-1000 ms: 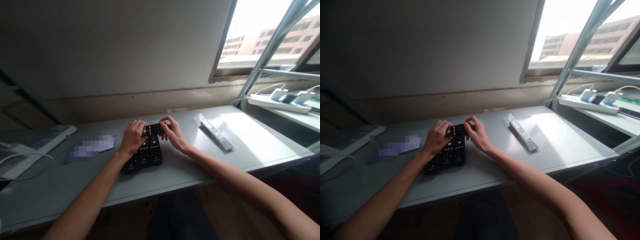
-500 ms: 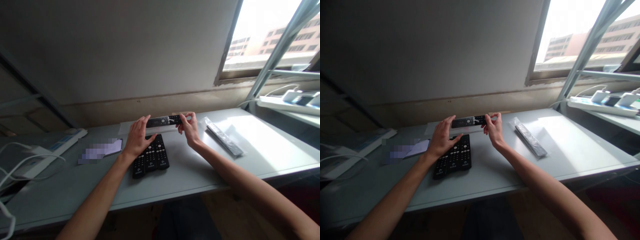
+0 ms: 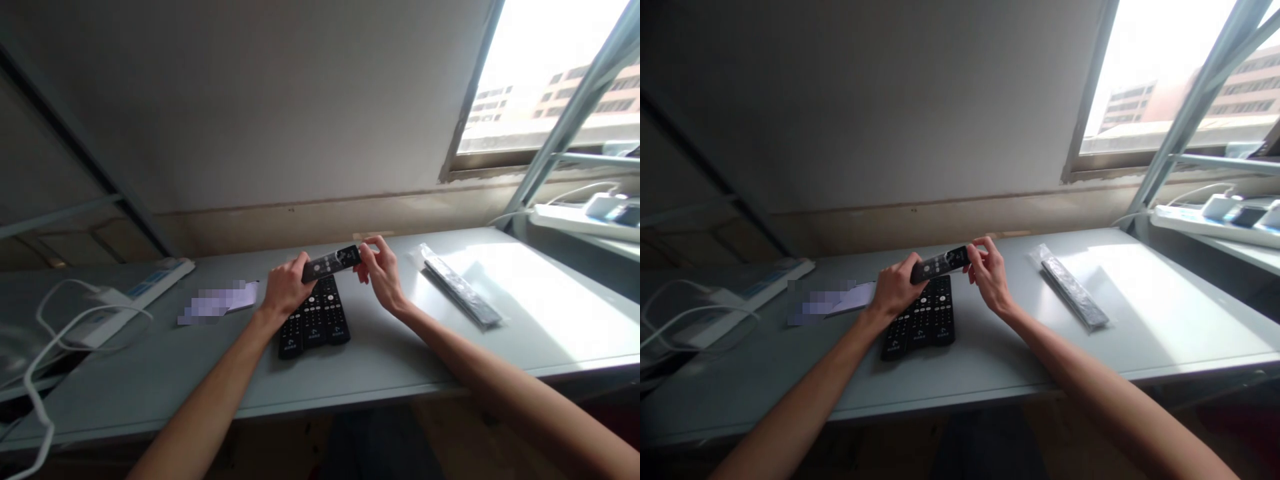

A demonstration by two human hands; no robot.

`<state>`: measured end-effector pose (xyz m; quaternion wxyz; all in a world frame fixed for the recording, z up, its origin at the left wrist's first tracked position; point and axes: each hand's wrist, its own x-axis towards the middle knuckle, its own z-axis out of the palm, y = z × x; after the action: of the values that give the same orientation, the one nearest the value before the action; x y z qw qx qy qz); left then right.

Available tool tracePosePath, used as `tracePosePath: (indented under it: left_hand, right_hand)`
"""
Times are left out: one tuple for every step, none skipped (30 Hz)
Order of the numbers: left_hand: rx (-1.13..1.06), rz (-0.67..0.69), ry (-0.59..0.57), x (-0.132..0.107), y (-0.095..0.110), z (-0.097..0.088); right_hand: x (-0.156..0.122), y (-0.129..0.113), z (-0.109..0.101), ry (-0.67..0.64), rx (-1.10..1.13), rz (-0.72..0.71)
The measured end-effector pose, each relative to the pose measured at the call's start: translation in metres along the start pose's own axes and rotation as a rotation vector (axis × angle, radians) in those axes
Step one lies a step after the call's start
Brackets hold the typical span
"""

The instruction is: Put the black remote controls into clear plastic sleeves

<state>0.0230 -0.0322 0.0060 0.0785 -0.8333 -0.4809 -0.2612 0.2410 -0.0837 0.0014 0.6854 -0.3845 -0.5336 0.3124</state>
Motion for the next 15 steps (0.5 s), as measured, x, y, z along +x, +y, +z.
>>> tracePosePath:
  left_hand:
    - [0.015, -0.007, -0.005, -0.001, 0.001, -0.001]
    - [0.03, -0.011, -0.004, -0.002, 0.003, -0.002]
    - [0.041, -0.013, 0.0, -0.002, 0.004, -0.003]
    - [0.051, -0.011, 0.005, -0.003, 0.005, -0.004]
    - [0.058, -0.003, 0.007, -0.004, 0.007, -0.005]
    - [0.065, 0.014, 0.006, -0.004, 0.008, -0.006]
    - [0.069, 0.038, 0.003, -0.005, 0.009, -0.006]
    - [0.071, 0.066, -0.002, -0.005, 0.01, -0.005]
    - [0.071, 0.09, -0.005, -0.006, 0.011, -0.005]
    - [0.067, 0.102, -0.002, -0.006, 0.012, -0.004]
    - [0.06, 0.102, 0.004, -0.006, 0.013, -0.003]
    - [0.05, 0.089, 0.013, -0.006, 0.013, -0.002]
    - [0.037, 0.067, 0.023, -0.006, 0.014, -0.001]
    - [0.024, 0.038, 0.034, -0.006, 0.014, -0.001]
    - [0.01, 0.01, 0.044, -0.006, 0.014, -0.001]
  right_hand:
    - [-0.002, -0.001, 0.001, -0.043, -0.013, -0.006]
    - [-0.005, -0.002, 0.002, -0.093, -0.03, -0.01]
    - [-0.007, -0.002, 0.003, -0.144, -0.05, -0.015]
    - [-0.01, -0.001, 0.004, -0.203, -0.076, -0.019]
    - [-0.013, 0.0, 0.005, -0.278, -0.109, -0.022]
    - [-0.015, 0.001, 0.005, -0.358, -0.143, -0.025]
    - [-0.018, 0.002, 0.006, -0.44, -0.173, -0.023]
    - [-0.02, 0.004, 0.007, -0.513, -0.195, -0.016]
    - [-0.021, 0.004, 0.007, -0.568, -0.21, -0.009]
    - [-0.022, 0.004, 0.008, -0.589, -0.216, -0.007]
    - [-0.021, 0.004, 0.008, -0.568, -0.21, -0.012]
    - [-0.021, 0.002, 0.009, -0.513, -0.194, -0.019]
    - [-0.02, 0.001, 0.009, -0.44, -0.175, -0.027]
    - [-0.018, -0.001, 0.009, -0.356, -0.156, -0.032]
    - [-0.017, -0.002, 0.009, -0.28, -0.14, -0.032]
